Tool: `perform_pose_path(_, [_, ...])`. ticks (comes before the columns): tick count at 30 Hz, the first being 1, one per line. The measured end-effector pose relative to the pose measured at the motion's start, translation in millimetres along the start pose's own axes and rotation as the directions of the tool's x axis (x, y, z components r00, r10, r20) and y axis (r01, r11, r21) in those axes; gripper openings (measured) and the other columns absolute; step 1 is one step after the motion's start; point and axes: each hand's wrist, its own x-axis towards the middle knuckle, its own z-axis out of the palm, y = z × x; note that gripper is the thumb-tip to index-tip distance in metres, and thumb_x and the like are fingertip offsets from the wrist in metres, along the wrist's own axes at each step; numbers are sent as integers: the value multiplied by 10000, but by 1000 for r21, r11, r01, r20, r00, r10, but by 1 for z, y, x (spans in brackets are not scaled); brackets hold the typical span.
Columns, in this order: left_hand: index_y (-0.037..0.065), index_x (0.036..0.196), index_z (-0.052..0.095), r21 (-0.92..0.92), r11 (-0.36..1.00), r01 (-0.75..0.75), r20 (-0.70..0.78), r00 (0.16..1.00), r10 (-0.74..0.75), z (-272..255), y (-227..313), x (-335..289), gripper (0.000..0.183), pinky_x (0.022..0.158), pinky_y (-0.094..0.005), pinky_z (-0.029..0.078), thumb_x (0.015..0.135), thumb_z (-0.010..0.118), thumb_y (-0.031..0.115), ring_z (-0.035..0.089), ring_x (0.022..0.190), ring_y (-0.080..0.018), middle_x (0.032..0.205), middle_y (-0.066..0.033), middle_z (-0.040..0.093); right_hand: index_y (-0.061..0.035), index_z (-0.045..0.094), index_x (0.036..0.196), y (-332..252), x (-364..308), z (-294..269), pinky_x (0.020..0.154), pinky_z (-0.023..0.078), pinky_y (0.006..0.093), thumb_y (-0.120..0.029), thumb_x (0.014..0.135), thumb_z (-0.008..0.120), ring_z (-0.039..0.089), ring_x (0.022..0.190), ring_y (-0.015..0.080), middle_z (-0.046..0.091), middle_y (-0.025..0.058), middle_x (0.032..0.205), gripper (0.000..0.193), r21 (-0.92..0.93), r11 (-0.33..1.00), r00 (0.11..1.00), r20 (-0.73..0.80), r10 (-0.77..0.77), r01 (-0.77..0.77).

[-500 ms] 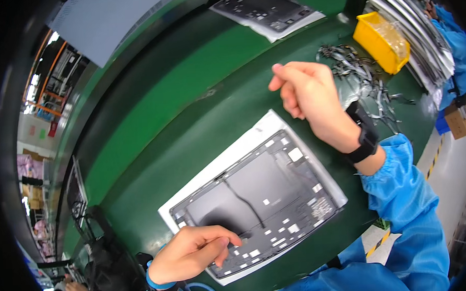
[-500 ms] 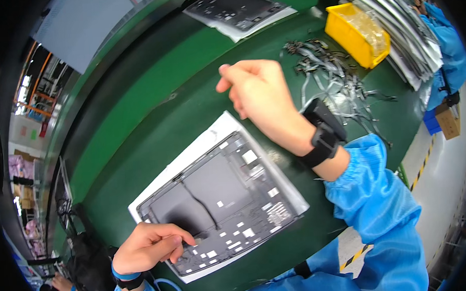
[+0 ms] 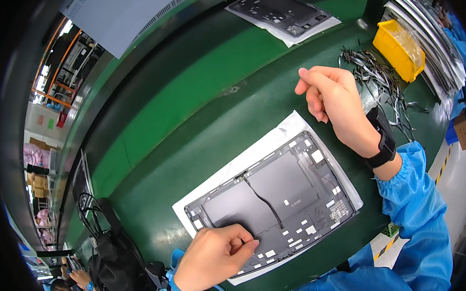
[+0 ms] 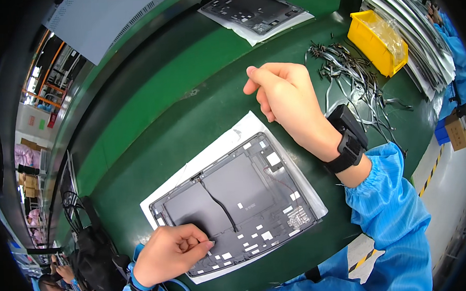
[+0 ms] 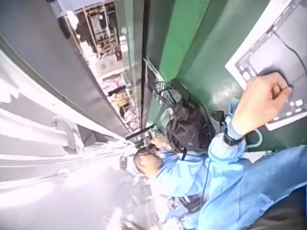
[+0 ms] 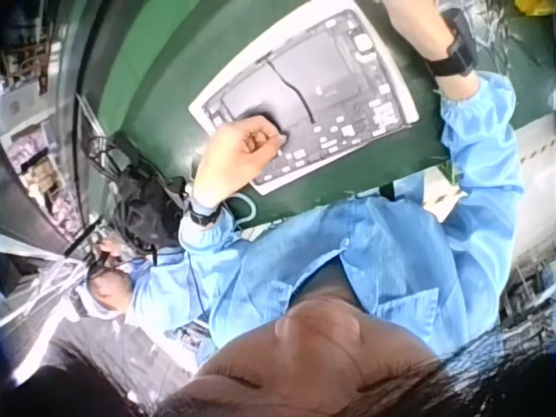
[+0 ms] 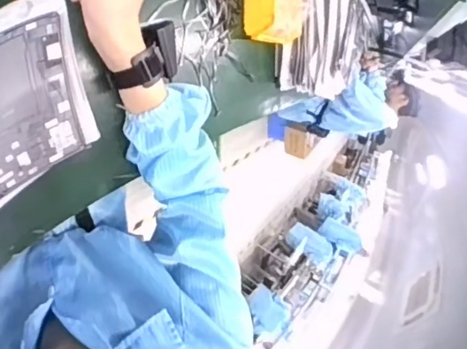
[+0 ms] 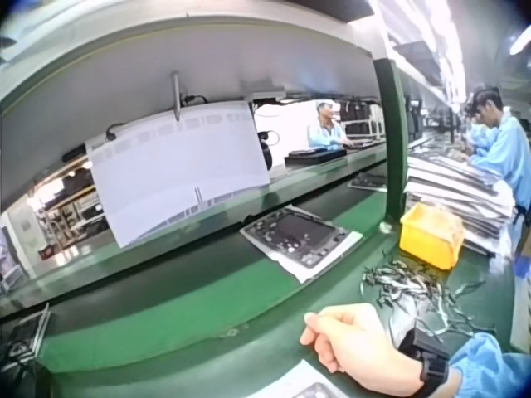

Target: Assembling internal components, ribbon cables, and adhesive strips onto plastic electronic panels on a factory production line.

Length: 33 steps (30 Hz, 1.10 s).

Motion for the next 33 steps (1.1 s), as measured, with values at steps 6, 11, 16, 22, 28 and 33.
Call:
perform_pose_path(6, [21,799,694,220,974,-59,-223,969,109,16,11,-8,181,468,-310,416,855,821,138,555,430,-166,529,-27,571,23,693,794,2,-1,10,435,376,251,-232,1036,627,484,483,66,545,0,574,358,34,999,1000,27,2,-3])
perform_pose_path(11, [47,791,681,315,947,-65,-259,954,152,20,17,-8,147,470,-343,438,845,804,107,575,443,-223,521,-28,543,27,692,784,2,-1,7,434,377,254,-229,1033,627,492,484,67,552,7,570,363,17,1000,1000,24,-9,9])
perform_pose_path(16, [62,792,661,358,930,-80,-266,946,184,21,14,-7,168,466,-358,433,846,812,111,575,446,-236,518,-32,540,31,693,786,3,1,7,436,371,254,-222,1034,620,487,476,71,548,11,557,362,-1,1000,1000,19,-6,6])
perform_pose_path(22, [55,779,648,370,927,-52,-309,935,176,20,11,-7,215,473,-362,435,846,834,138,585,454,-242,508,-34,543,36,690,785,2,-3,8,443,369,256,-236,1036,624,479,469,71,546,12,551,376,-16,1000,999,33,-3,4])
perform_pose_path(28, [24,858,683,400,891,-215,-273,900,340,-9,-3,11,92,588,-437,513,897,741,83,656,624,-335,693,-118,637,-17,681,796,11,-24,22,524,411,302,-121,981,702,510,533,100,584,-7,602,213,-223,952,965,206,-163,209])
perform_pose_path(33, [42,936,735,707,668,-234,-480,535,695,-18,-16,44,187,692,-388,445,760,779,-2,624,789,-258,931,-60,654,-23,707,862,17,-42,43,665,542,407,16,750,780,640,888,299,612,95,873,140,-341,482,588,546,-597,807])
